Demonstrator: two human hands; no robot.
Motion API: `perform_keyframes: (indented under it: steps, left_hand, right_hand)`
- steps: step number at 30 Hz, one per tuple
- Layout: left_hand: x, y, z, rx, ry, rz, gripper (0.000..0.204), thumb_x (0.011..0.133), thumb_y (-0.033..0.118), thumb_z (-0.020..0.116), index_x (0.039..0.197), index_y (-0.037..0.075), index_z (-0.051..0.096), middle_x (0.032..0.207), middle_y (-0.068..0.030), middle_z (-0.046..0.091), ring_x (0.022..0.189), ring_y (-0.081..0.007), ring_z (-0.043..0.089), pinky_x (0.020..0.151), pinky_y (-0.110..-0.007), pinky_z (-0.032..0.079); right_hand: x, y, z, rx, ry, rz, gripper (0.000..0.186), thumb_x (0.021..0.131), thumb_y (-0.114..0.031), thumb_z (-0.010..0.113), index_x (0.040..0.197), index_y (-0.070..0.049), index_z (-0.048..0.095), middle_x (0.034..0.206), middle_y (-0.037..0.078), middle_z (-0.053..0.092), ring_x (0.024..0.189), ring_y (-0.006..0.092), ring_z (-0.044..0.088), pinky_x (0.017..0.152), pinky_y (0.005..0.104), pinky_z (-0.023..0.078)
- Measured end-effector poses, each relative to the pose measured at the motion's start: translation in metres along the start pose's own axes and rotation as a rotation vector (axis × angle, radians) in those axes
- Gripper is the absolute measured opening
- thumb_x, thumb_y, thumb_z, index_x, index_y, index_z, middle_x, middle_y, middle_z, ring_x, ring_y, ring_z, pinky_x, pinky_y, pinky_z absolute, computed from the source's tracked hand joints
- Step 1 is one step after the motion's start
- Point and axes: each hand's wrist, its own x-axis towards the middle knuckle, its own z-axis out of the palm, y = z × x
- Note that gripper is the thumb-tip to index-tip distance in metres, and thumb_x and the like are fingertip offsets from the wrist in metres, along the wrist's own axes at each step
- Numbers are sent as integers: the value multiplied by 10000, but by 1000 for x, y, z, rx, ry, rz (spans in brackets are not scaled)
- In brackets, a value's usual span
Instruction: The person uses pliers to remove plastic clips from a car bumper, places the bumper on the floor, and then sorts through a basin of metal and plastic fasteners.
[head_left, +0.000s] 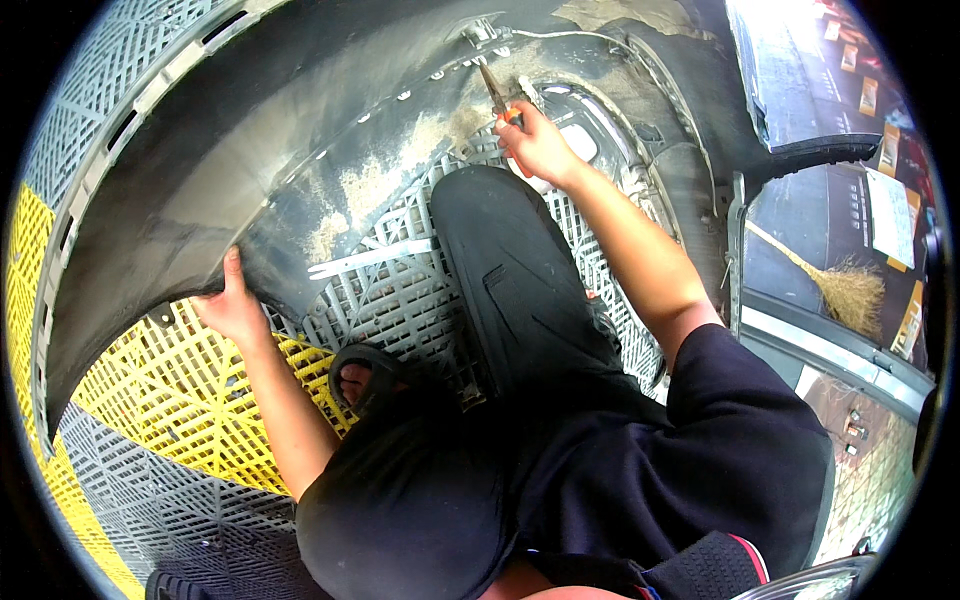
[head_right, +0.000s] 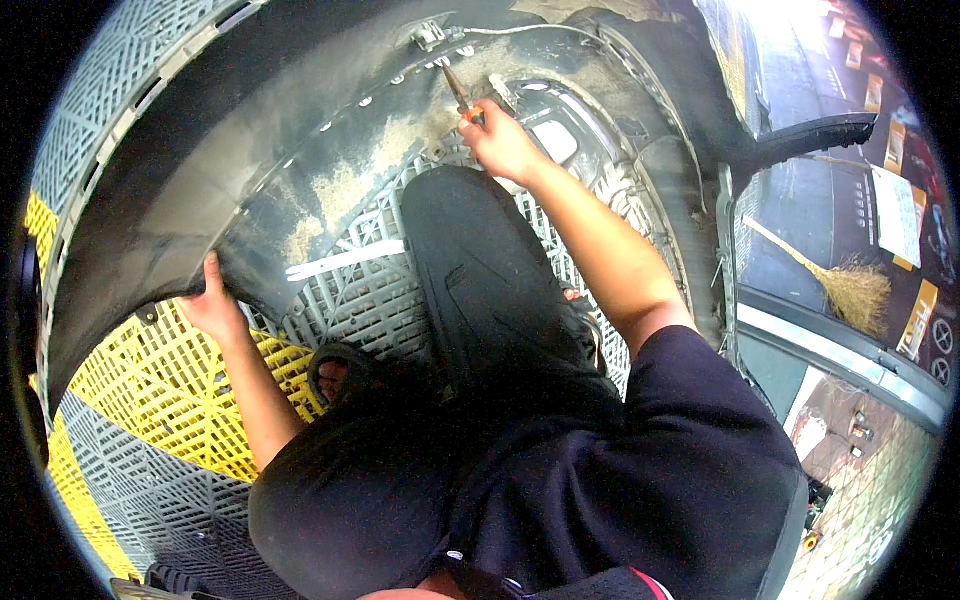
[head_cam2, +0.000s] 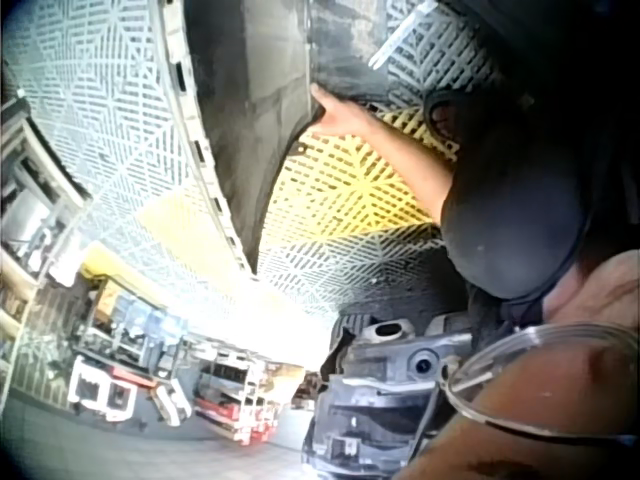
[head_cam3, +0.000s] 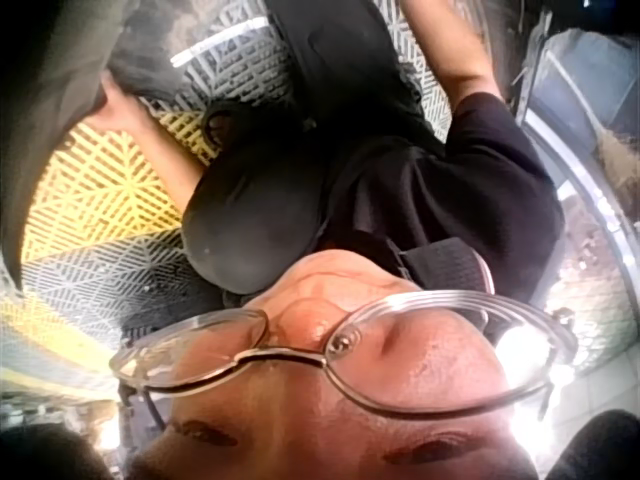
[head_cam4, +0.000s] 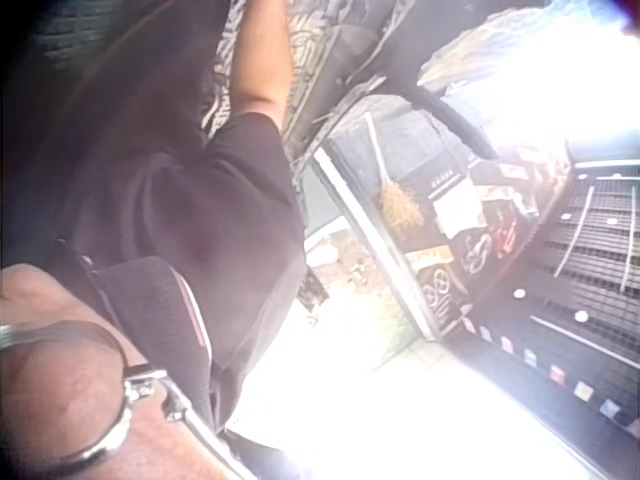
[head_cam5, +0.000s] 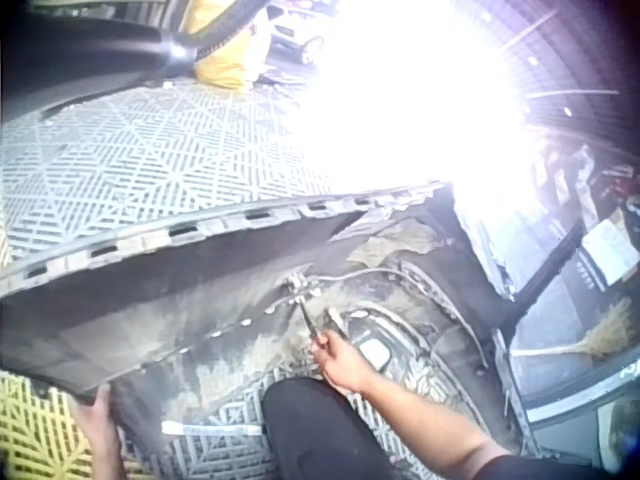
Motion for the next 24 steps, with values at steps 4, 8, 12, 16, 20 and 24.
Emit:
perform_keyframes:
  steps: [4, 8, 12, 16, 20, 24]
  left_hand:
    - [-3, 2, -2, 18, -28, 16, 450, 877, 62, 815, 1246, -84, 602, 1238, -144, 671, 1085, -222, 629, 1024, -350, 476]
    - [-8, 5, -2, 68, -6, -9, 428, 881, 45, 803, 1241, -88, 613, 1237, -150, 674, 1080, -224, 632, 1023, -356, 480]
    - [-15, 4, -3, 56, 50, -32, 406, 871, 57, 818, 1201, -86, 631, 1203, -143, 685, 1059, -226, 637, 1010, -360, 492]
    - [-13, 0, -3, 79, 71, -2, 404, 881, 57, 806, 1200, -109, 620, 1205, -164, 690, 1035, -226, 640, 995, -369, 506]
    - [-10, -4, -5, 119, 90, 26, 413, 877, 94, 825, 1173, -111, 622, 1180, -171, 695, 1003, -225, 635, 977, -360, 505]
    - [-14, 1, 0, 114, 56, -17, 440, 870, 105, 837, 1187, -104, 614, 1190, -168, 692, 1011, -222, 630, 984, -356, 498]
  right_hand:
    - [-1, 9, 4, -68, 55, -65, 418, 1004, -289, 621, 1278, 18, 548, 1032, 195, 704, 979, 285, 706, 860, 398, 540]
    - [7, 16, -2, -148, 63, -151, 418, 1003, -288, 616, 1289, 9, 546, 1060, 229, 699, 1029, 345, 697, 893, 425, 529]
    - [-4, -3, -4, -110, 6, 11, 436, 1002, -287, 609, 1307, 16, 534, 1052, 219, 712, 1003, 327, 706, 874, 413, 536]
    - [-17, -39, -14, -52, -91, 95, 489, 999, -318, 602, 1346, 12, 501, 1005, 157, 740, 821, 223, 700, 680, 360, 545]
    - [-12, -9, -18, 28, -96, 126, 539, 982, -318, 612, 1391, 7, 476, 1029, 128, 743, 778, 178, 679, 607, 331, 528]
    - [0, 23, -33, 16, -10, 79, 540, 973, -301, 625, 1393, 7, 481, 1037, 116, 745, 778, 175, 674, 637, 329, 539]
